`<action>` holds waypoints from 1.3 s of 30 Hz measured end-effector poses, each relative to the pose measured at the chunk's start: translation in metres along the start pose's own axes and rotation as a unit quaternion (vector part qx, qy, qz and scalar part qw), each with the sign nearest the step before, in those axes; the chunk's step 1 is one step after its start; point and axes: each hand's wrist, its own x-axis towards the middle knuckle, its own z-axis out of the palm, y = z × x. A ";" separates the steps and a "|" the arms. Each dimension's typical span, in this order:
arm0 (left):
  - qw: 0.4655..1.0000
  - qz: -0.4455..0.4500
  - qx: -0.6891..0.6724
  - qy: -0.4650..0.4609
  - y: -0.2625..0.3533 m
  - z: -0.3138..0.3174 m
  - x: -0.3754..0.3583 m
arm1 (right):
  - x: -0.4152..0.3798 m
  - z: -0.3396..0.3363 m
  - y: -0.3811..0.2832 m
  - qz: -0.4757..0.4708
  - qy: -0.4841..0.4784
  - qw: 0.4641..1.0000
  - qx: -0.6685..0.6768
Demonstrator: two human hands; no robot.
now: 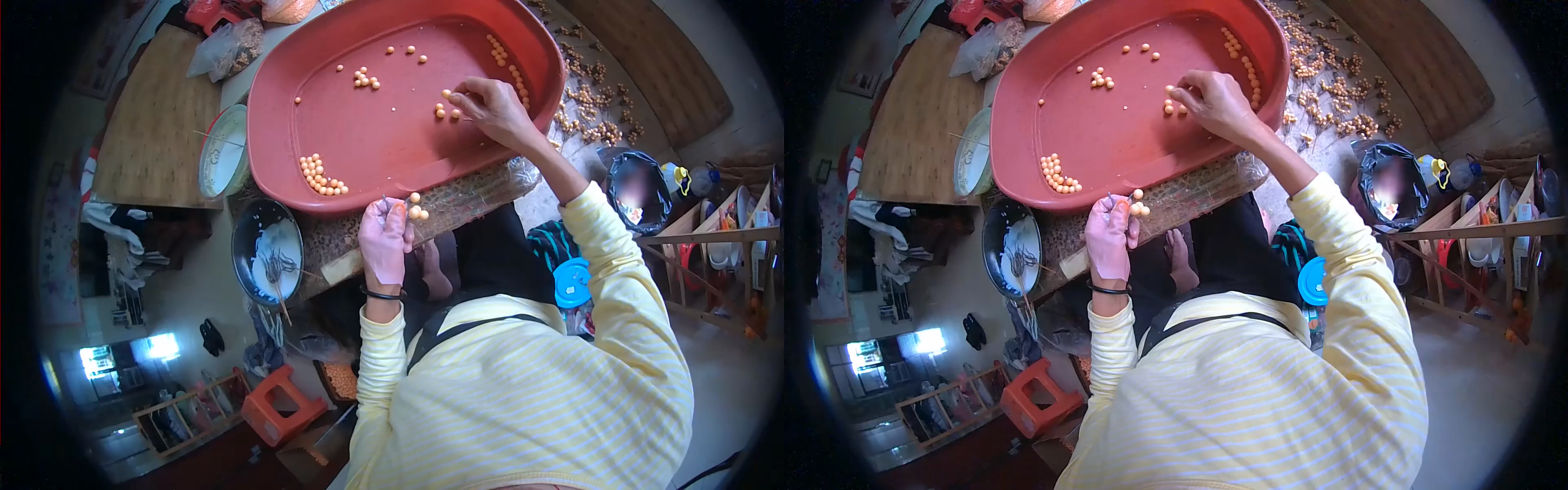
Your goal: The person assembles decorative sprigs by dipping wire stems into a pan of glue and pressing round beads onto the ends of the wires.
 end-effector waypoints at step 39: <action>0.991 0.044 0.125 0.015 0.041 0.016 -0.019 | -0.069 0.018 -0.049 0.213 -0.158 0.685 0.679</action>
